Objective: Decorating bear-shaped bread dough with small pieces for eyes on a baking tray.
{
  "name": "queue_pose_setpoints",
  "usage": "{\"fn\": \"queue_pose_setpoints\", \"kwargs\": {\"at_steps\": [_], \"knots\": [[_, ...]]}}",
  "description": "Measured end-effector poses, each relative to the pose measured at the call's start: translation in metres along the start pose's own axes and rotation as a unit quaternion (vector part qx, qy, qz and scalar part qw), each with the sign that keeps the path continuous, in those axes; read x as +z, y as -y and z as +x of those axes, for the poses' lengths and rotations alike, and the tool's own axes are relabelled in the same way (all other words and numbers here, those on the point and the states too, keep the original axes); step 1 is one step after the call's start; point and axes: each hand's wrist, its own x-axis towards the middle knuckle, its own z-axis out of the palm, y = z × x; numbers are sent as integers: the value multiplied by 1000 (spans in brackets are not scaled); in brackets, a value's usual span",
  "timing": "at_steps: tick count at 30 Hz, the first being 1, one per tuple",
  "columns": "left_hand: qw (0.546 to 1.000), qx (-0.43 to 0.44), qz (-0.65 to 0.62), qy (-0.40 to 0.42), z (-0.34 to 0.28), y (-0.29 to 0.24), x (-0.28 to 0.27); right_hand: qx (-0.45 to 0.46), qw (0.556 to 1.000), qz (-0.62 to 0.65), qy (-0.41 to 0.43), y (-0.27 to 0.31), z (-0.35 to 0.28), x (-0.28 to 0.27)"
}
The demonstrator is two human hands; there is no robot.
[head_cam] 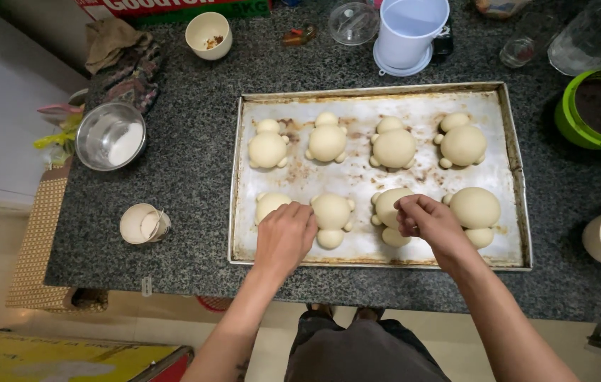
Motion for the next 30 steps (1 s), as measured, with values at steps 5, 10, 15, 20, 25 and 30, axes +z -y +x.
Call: {"fn": "queue_pose_setpoints", "kwargs": {"at_steps": [5, 10, 15, 20, 25, 30], "knots": [[1000, 4, 1, -3, 0, 0, 3, -5, 1000, 0, -3, 0, -2, -1], [1000, 10, 11, 8, -9, 8, 30, -1, 1000, -1, -6, 4, -7, -2], [999, 16, 33, 25, -10, 10, 50, -3, 1000, -2, -5, 4, -9, -2], [999, 16, 46, 12, -3, -4, 19, 0, 1000, -4, -15, 3, -9, -9], [999, 5, 31, 18, -4, -1, 18, -6, 1000, -1, -13, -1, -5, -9], [998, -5, 28, 49, -8, 1, 31, -5, 1000, 8, -13, -5, -3, -12]]}}
